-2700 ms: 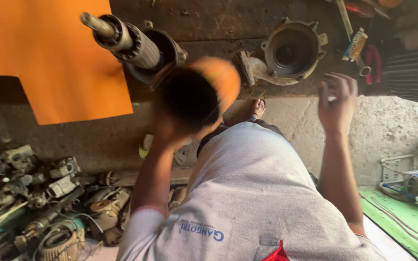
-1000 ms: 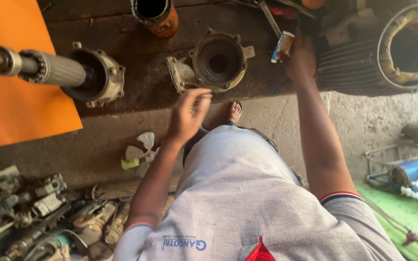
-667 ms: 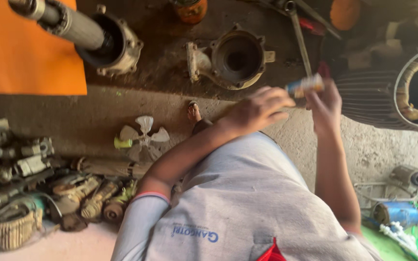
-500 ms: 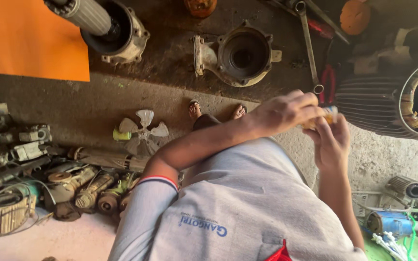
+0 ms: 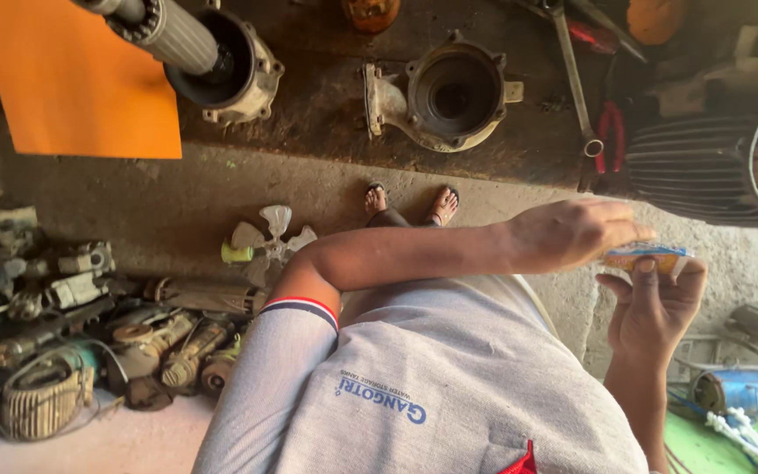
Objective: The person cleans the interior of a metal mechanical housing using a small brush and a dark liquid from a can. They repeatedly scrub the inside surfaces and edges of the housing, occasionally dipping the brush into the can to reload the liquid.
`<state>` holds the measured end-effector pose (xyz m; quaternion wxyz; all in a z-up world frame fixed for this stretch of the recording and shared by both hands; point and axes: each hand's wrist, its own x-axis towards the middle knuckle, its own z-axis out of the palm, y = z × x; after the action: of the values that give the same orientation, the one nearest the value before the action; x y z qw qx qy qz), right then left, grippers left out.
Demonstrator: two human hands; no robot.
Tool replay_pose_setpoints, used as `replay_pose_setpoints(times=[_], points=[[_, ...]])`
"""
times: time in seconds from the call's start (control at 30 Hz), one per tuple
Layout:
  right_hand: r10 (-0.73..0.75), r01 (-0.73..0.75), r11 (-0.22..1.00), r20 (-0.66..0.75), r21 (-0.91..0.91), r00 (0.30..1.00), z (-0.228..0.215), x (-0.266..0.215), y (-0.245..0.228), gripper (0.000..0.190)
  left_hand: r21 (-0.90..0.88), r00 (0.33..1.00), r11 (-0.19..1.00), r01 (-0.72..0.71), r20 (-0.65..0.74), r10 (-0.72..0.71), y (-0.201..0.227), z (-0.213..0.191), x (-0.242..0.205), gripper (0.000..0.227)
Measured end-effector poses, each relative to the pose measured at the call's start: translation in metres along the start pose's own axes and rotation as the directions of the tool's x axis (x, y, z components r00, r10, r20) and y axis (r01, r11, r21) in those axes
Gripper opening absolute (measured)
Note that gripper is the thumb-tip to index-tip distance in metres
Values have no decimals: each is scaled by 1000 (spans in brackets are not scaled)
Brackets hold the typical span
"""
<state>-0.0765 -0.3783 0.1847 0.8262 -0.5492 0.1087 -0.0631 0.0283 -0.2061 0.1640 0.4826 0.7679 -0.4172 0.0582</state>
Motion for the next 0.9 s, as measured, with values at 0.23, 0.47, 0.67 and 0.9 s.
replay_pose_setpoints(times=[0.23,0.47,0.67,0.9], points=[[38,-37,998,-11,57,999,9,-35,15,23,-278,999,960,26,29,-19,10,-9,-27,51],[-25,31,995,-64,94,998,30,-50,35,27,-432,932,832,349,250,-261,-2,-34,-46,34],[-33,38,999,-143,32,989,54,-68,41,22,-618,892,657,432,402,-208,-13,-52,-63,28],[-39,50,998,-240,42,970,83,-84,70,19,-456,877,810,370,460,-141,-8,-63,-84,40]])
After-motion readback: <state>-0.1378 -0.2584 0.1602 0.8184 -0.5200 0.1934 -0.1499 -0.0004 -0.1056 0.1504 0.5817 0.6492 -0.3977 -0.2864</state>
